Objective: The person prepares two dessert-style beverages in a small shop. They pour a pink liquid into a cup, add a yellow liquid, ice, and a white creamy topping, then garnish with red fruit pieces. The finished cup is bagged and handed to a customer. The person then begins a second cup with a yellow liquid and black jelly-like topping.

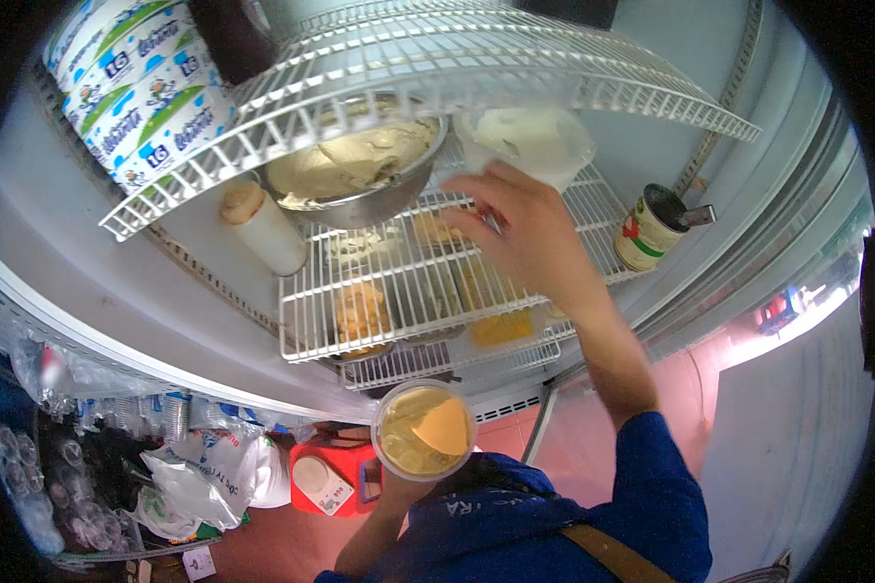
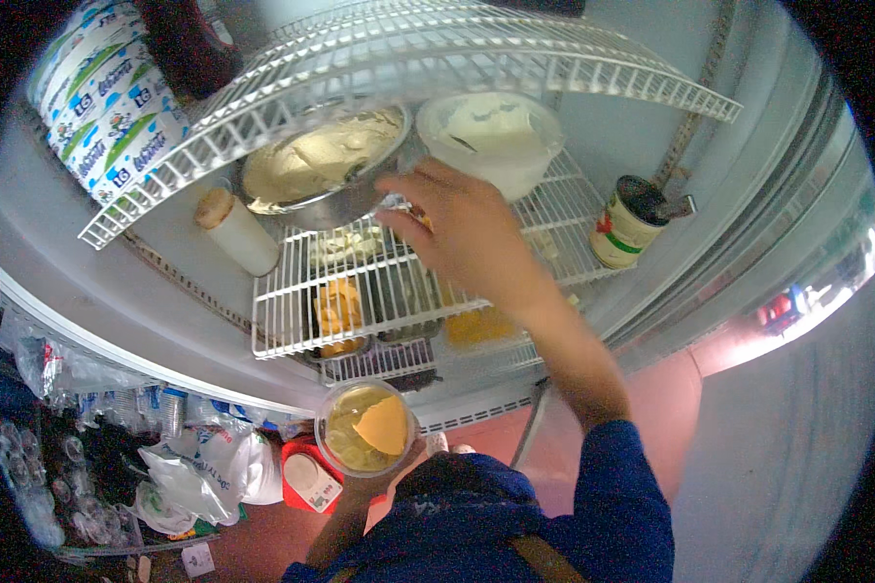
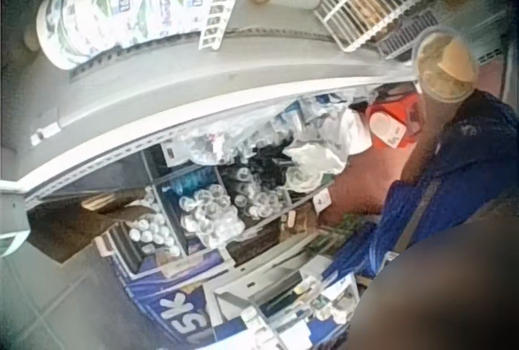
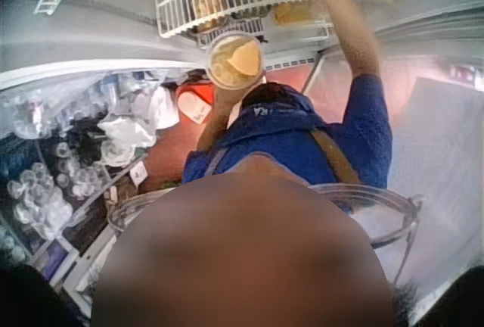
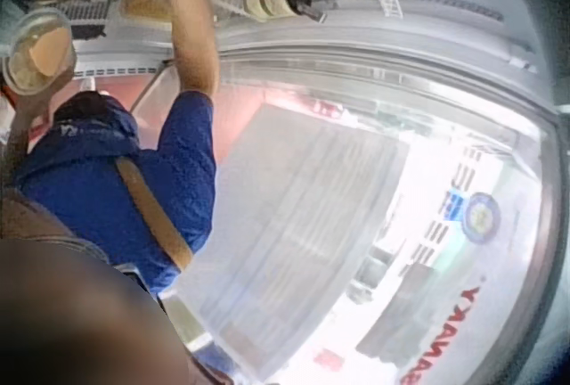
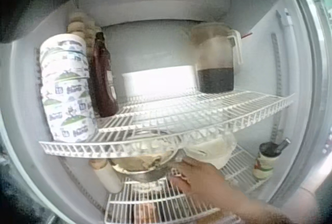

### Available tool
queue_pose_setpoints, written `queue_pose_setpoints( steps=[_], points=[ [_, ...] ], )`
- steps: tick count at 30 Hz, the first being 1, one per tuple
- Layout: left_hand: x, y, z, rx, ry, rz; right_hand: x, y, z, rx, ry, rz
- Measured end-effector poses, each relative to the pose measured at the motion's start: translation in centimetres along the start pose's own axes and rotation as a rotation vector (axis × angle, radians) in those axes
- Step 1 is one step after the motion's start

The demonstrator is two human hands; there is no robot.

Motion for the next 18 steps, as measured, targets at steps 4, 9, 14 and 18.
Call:
queue_pose_setpoints(
  steps=[4, 9, 14, 18],
  points=[
    [3.0, 5.7, 1.5, -0.118, -0.014, 0.082, -4.7, 3.7, 4.8, 0.136, -0.187, -0.25],
    [6.8, 9.0, 2.9, 0.024, 0.059, -0.439, -7.4, 5.6, 8.8, -0.175, -0.512, -0.326],
    [11.3, 13.9, 6.5, -0.228, 0.247, -0.056, -6.9, 10.2, 10.5, 0.027, -0.419, -0.405],
    [13.2, 13.4, 9.6, -0.181, 0.318, -0.038, -6.5, 10.2, 10.5, 0.01, -0.44, -0.408]
  ],
)
Point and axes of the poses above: each hand's wrist, its own z-axis towards the middle knuckle, its own x-axis out of the back of the hand, y = z × x, the point moved 7 cm from there along z, towards the middle knuckle, and after that the axes turned 13 degrees about z, right-handed, at the moved point
